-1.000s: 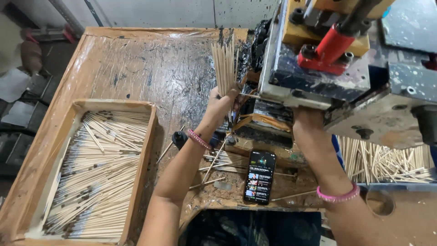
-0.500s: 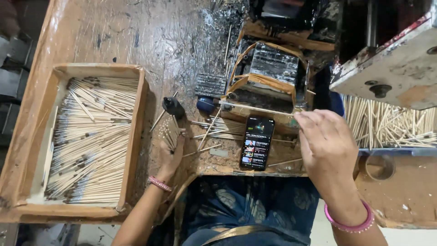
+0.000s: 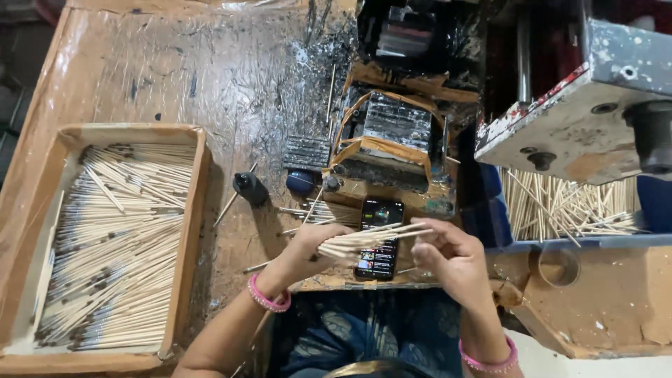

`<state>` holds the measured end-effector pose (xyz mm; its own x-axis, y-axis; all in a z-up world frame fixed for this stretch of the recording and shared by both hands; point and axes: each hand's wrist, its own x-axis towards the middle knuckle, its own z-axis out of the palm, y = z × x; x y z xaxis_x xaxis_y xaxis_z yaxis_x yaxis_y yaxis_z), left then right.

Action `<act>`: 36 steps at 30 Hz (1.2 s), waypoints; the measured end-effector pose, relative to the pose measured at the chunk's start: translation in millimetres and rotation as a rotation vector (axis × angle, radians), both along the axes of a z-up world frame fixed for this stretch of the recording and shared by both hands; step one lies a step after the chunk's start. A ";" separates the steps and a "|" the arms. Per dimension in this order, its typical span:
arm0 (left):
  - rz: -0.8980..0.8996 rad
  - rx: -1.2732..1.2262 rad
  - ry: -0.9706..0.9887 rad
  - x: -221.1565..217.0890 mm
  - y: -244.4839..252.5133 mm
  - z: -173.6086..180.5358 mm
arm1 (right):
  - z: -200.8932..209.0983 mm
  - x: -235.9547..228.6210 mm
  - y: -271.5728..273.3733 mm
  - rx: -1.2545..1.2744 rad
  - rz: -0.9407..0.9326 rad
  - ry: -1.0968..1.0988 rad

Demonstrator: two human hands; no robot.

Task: Feeding bundles of thin wooden sticks into a machine for coating/processing and collecting the results.

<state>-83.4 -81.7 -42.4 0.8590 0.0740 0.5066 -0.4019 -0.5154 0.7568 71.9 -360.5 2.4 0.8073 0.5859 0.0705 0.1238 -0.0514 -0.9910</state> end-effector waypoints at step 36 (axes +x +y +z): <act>0.213 -0.827 -0.181 72.2 9.6 55.7 | 95.4 4.3 60.3 -0.532 -0.152 -1.104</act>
